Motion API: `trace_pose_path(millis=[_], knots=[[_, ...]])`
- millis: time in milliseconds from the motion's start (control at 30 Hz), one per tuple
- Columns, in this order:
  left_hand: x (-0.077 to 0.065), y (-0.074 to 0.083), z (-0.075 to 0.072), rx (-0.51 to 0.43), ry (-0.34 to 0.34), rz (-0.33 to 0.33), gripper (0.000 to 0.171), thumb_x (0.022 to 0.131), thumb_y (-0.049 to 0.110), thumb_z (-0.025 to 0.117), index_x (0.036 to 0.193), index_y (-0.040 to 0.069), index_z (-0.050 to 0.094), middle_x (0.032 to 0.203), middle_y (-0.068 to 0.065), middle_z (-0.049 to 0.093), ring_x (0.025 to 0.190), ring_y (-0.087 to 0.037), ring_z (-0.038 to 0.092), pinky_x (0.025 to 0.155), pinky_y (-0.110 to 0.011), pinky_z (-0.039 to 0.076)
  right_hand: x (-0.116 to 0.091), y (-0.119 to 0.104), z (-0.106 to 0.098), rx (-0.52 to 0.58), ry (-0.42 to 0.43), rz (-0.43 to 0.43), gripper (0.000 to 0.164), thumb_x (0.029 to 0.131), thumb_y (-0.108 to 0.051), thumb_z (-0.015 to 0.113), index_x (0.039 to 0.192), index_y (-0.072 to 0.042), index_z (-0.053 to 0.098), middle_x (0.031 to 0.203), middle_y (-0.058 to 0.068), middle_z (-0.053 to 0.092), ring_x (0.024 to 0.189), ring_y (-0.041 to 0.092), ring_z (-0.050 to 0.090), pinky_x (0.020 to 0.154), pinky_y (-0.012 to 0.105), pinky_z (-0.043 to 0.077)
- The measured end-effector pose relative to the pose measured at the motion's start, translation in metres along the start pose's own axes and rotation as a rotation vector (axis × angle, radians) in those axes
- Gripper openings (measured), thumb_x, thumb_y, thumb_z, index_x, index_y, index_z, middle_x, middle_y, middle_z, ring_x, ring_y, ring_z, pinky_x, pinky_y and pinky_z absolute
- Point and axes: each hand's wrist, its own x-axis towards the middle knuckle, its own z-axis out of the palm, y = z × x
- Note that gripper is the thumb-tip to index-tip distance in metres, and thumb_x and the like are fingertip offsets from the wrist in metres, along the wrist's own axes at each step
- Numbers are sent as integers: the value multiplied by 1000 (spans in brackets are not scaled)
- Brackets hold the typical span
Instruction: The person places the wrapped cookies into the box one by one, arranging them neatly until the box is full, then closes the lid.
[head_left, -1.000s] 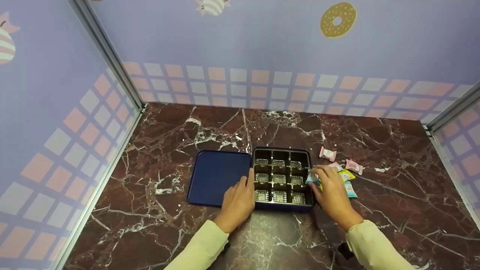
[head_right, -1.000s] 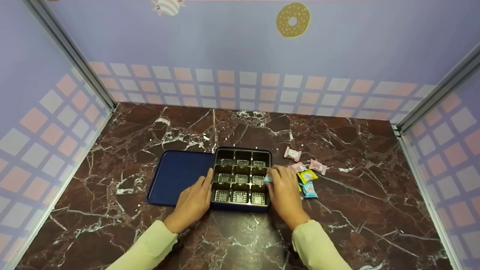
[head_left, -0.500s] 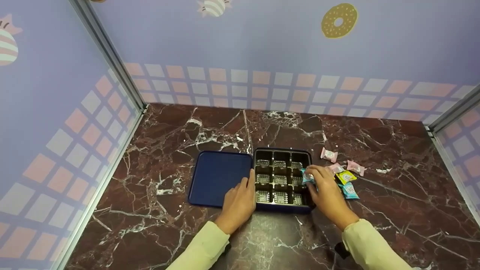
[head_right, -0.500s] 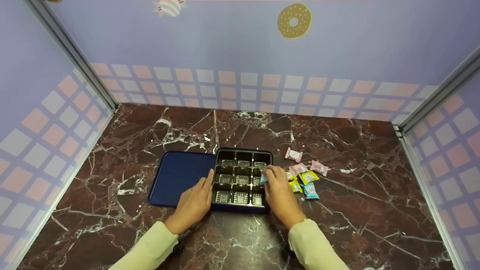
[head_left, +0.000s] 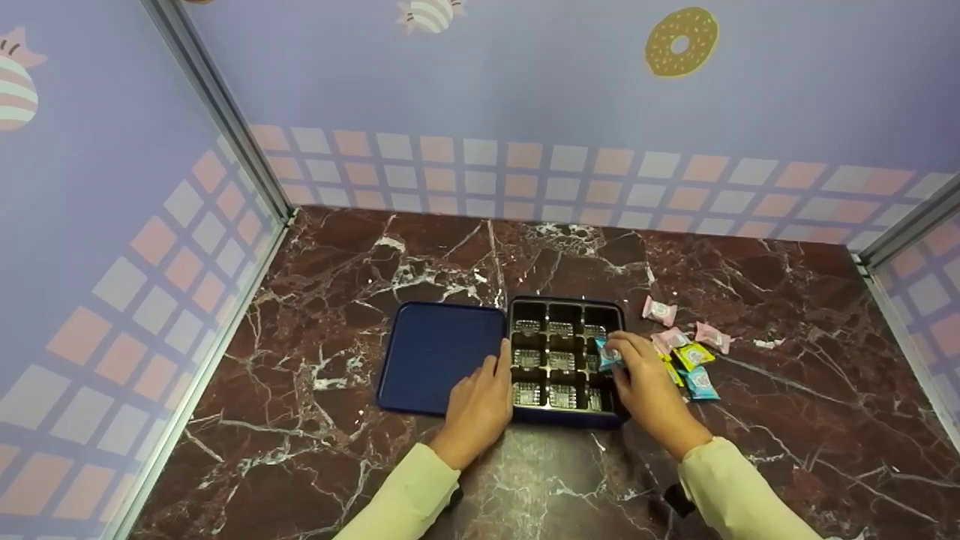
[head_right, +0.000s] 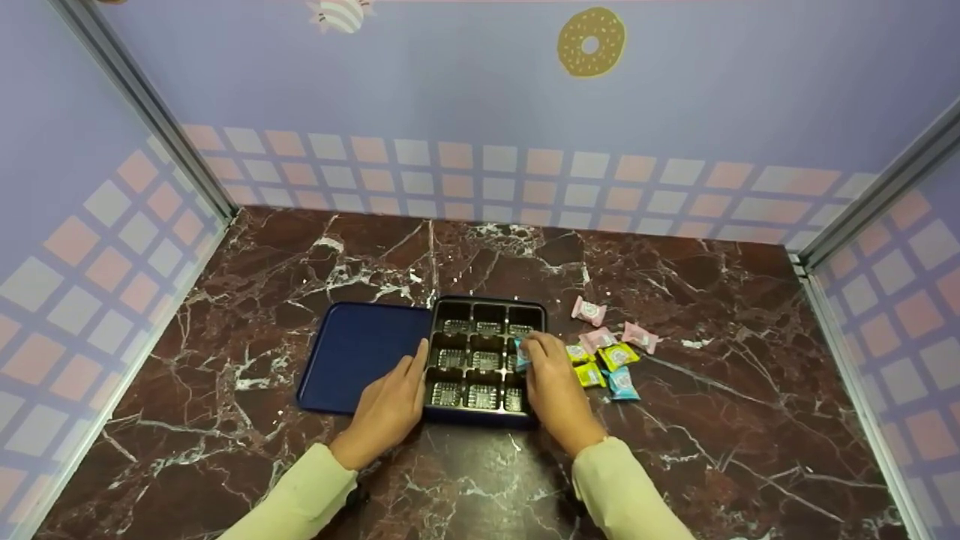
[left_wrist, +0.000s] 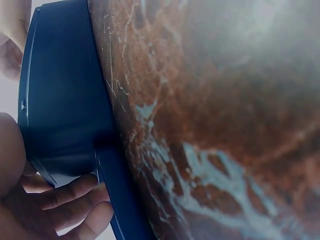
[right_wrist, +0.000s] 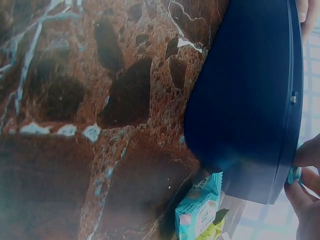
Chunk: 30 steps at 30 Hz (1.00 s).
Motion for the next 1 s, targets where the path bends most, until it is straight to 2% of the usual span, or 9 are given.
trace_pose_path(millis=[367, 667, 1000], knots=[[-1, 0, 1, 10, -12, -3, 53, 94, 21, 56, 144, 6, 44, 99, -8, 62, 63, -20, 57, 52, -35, 46, 1, 1, 6, -16, 1, -4, 31, 73, 17, 69, 98, 0, 64, 116, 16, 63, 110, 33, 59, 93, 41, 48], [-1, -1, 2, 6, -10, 1, 54, 94, 21, 57, 144, 6, 44, 99, -9, 63, 62, -20, 56, 52, -35, 46, 1, 5, 9, -13, 16, -49, 29, 69, 18, 72, 89, -1, 64, 113, 17, 63, 109, 33, 58, 95, 38, 44], [0, 0, -1, -10, -68, -18, 55, 96, 22, 53, 148, 8, 39, 102, -9, 63, 62, -19, 56, 53, -35, 47, 2, 7, 10, -27, 33, -84, 25, 72, 15, 72, 91, -1, 67, 110, 17, 64, 109, 35, 57, 99, 35, 40]])
